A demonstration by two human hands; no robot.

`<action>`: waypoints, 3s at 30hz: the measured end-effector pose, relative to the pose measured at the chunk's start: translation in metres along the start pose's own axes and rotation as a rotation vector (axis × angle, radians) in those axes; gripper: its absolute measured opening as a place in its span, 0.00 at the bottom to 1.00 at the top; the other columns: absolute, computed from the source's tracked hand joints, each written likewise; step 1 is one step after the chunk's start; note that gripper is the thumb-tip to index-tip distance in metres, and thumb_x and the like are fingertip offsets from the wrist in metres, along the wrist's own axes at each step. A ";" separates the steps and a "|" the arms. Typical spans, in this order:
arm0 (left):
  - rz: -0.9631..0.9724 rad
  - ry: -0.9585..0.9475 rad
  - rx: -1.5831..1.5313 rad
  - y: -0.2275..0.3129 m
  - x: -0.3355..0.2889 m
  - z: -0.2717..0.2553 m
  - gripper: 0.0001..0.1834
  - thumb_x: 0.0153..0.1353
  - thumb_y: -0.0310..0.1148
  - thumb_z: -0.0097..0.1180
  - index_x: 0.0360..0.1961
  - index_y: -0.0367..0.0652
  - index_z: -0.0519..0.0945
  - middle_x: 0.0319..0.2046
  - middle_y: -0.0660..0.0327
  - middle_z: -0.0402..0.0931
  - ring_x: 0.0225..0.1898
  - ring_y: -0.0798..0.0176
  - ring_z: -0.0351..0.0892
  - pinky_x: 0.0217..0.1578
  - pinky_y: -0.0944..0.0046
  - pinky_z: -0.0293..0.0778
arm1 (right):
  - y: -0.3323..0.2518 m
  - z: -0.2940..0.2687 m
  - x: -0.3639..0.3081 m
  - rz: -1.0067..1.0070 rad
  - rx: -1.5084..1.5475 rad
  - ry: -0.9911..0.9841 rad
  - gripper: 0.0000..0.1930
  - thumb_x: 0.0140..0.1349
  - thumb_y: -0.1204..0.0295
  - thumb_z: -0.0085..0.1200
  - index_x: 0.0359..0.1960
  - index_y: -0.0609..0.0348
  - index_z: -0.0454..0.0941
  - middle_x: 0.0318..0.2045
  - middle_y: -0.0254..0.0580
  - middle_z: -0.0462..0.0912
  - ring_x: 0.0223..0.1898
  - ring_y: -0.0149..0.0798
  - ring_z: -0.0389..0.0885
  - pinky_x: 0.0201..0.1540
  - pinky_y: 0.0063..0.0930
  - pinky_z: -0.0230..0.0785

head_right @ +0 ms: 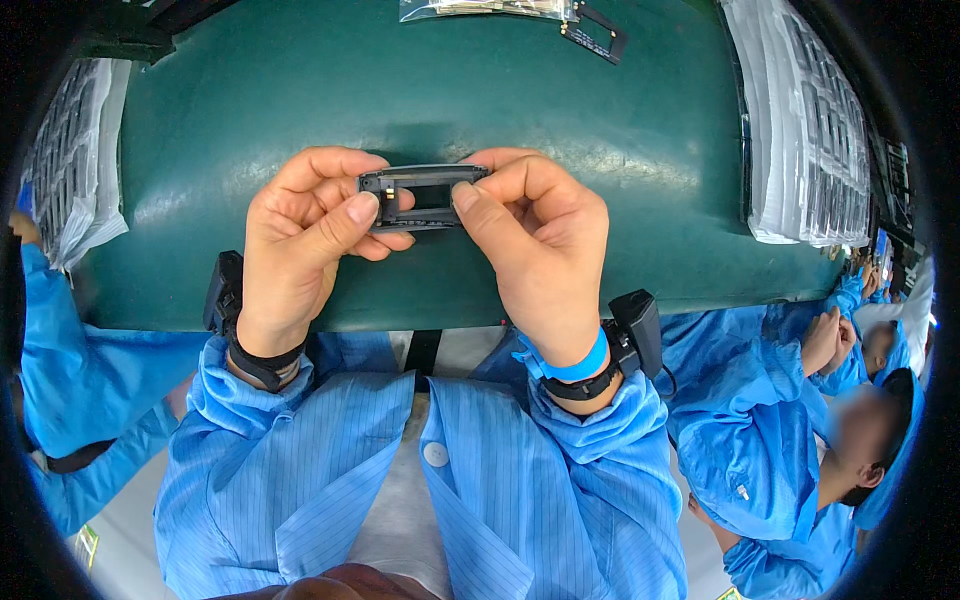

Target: The recorder is assembling an electronic component by placing a small circuit board into a plastic housing.

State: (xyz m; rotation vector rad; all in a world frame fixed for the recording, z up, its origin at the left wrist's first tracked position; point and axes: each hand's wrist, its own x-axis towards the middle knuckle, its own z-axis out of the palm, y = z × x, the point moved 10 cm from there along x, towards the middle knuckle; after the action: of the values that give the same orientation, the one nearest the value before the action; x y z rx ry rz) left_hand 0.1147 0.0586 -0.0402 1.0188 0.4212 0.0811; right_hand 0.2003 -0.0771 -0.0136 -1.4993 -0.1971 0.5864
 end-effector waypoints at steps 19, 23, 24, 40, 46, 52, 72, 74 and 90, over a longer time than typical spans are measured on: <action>0.022 0.095 0.004 0.000 0.001 -0.003 0.10 0.58 0.20 0.51 0.42 0.35 0.73 0.32 0.54 0.79 0.26 0.68 0.80 0.25 0.76 0.76 | 0.000 0.004 -0.002 -0.028 0.011 -0.013 0.03 0.56 0.82 0.55 0.26 0.65 0.74 0.40 0.43 0.75 0.33 0.23 0.71 0.36 0.15 0.64; 0.036 0.122 0.022 -0.001 0.000 -0.004 0.09 0.58 0.20 0.52 0.41 0.36 0.73 0.31 0.56 0.80 0.24 0.70 0.79 0.23 0.77 0.74 | 0.001 0.004 -0.003 -0.030 0.004 -0.016 0.03 0.55 0.82 0.55 0.26 0.66 0.74 0.40 0.43 0.75 0.32 0.23 0.72 0.36 0.15 0.65; 0.040 0.132 0.017 0.000 0.000 -0.005 0.09 0.58 0.21 0.53 0.41 0.37 0.74 0.31 0.56 0.80 0.24 0.70 0.79 0.23 0.77 0.74 | 0.000 0.005 -0.003 -0.032 0.003 -0.018 0.03 0.55 0.82 0.55 0.26 0.66 0.74 0.40 0.43 0.75 0.32 0.23 0.72 0.36 0.15 0.65; 0.069 0.192 -0.017 -0.002 0.000 -0.006 0.08 0.58 0.21 0.53 0.40 0.38 0.74 0.30 0.57 0.79 0.23 0.72 0.76 0.24 0.76 0.73 | -0.005 0.003 -0.003 -0.112 -0.157 0.001 0.04 0.53 0.80 0.57 0.24 0.65 0.74 0.38 0.44 0.76 0.32 0.25 0.73 0.37 0.19 0.68; 0.071 0.222 -0.007 -0.001 0.001 -0.007 0.08 0.58 0.20 0.51 0.40 0.37 0.73 0.29 0.57 0.79 0.23 0.72 0.75 0.23 0.76 0.72 | -0.005 0.004 -0.003 -0.141 -0.223 0.006 0.04 0.52 0.80 0.57 0.24 0.65 0.75 0.34 0.42 0.76 0.31 0.25 0.74 0.36 0.19 0.67; 0.072 0.231 0.012 -0.001 0.001 -0.008 0.08 0.58 0.20 0.50 0.40 0.37 0.73 0.29 0.58 0.78 0.23 0.73 0.74 0.23 0.76 0.71 | -0.004 0.007 -0.003 -0.095 -0.250 0.007 0.04 0.53 0.80 0.57 0.24 0.67 0.75 0.33 0.42 0.76 0.28 0.23 0.73 0.35 0.17 0.66; -0.101 0.194 -0.062 -0.011 0.005 0.001 0.15 0.60 0.21 0.47 0.49 0.37 0.71 0.34 0.57 0.78 0.23 0.69 0.78 0.18 0.77 0.71 | 0.002 0.005 -0.001 -0.102 -0.157 0.020 0.04 0.54 0.81 0.55 0.24 0.66 0.73 0.31 0.37 0.75 0.28 0.22 0.72 0.32 0.18 0.67; -0.085 0.199 -0.067 -0.012 0.006 0.000 0.14 0.60 0.21 0.47 0.49 0.38 0.71 0.34 0.57 0.78 0.22 0.70 0.77 0.18 0.77 0.70 | 0.004 0.005 -0.001 -0.092 -0.157 0.020 0.05 0.54 0.81 0.55 0.24 0.66 0.73 0.31 0.36 0.75 0.27 0.22 0.72 0.32 0.18 0.67; -0.039 0.207 -0.123 -0.016 0.008 -0.002 0.08 0.63 0.27 0.51 0.43 0.40 0.76 0.31 0.60 0.78 0.20 0.75 0.72 0.18 0.78 0.66 | 0.000 0.007 -0.002 -0.104 -0.173 0.016 0.04 0.55 0.81 0.55 0.24 0.66 0.73 0.31 0.35 0.74 0.28 0.21 0.72 0.30 0.16 0.66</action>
State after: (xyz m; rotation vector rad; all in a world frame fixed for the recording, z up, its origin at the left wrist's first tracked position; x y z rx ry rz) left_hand 0.1193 0.0540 -0.0568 0.8835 0.6173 0.1767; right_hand 0.1955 -0.0717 -0.0129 -1.6498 -0.3175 0.4834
